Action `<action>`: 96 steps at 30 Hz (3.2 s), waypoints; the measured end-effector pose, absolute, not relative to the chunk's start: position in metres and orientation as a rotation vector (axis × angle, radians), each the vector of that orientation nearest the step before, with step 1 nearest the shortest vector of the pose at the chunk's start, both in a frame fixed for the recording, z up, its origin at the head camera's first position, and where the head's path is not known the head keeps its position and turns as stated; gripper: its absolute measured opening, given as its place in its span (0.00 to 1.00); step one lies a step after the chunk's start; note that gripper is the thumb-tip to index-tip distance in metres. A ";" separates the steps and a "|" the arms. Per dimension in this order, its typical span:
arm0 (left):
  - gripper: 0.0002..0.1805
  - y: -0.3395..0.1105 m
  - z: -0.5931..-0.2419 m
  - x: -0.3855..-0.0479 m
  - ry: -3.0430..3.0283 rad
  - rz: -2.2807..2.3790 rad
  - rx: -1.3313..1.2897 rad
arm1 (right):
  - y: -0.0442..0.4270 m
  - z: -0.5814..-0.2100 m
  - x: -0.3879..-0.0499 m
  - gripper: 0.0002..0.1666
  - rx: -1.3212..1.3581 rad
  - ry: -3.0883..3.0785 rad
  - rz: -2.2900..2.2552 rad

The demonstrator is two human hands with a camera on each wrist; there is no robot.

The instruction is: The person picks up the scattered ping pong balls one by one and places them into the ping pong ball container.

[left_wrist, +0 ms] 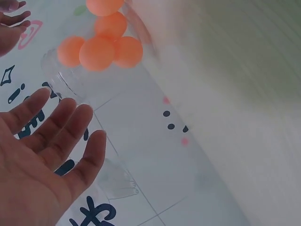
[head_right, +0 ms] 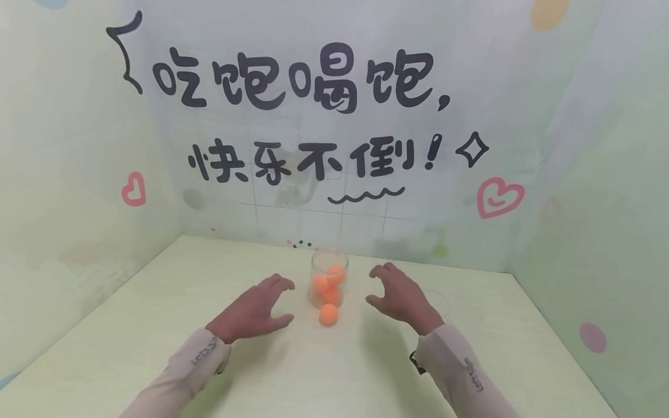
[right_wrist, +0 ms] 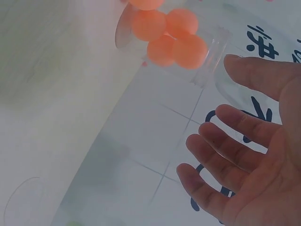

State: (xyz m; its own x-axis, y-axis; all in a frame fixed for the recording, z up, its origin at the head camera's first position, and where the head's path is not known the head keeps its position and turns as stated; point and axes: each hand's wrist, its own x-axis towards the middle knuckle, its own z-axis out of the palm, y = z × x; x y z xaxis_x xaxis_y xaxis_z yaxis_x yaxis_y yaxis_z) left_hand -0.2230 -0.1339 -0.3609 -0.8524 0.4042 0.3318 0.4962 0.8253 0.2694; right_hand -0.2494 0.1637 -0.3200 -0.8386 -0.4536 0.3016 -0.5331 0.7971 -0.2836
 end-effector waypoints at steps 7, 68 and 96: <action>0.27 -0.122 -0.360 -0.232 -2.774 -0.558 -0.788 | 0.167 -0.324 -0.247 0.23 0.745 -2.823 0.545; 0.15 -0.068 -0.399 -0.261 -2.761 -0.226 -0.986 | 0.188 -0.345 -0.239 0.21 0.742 -2.802 0.565; 0.16 -0.085 -0.331 -0.271 -2.745 -0.456 -0.929 | 0.187 -0.348 -0.240 0.20 0.747 -2.814 0.584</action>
State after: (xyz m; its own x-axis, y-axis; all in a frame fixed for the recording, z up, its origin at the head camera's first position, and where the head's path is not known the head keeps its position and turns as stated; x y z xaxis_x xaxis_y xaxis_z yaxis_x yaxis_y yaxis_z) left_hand -0.2710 -0.0851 -0.3312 -0.7799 0.5543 0.2907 0.6185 0.7537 0.2221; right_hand -0.2398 0.1872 -0.3483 -0.8596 -0.4394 0.2607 -0.5069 0.7975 -0.3271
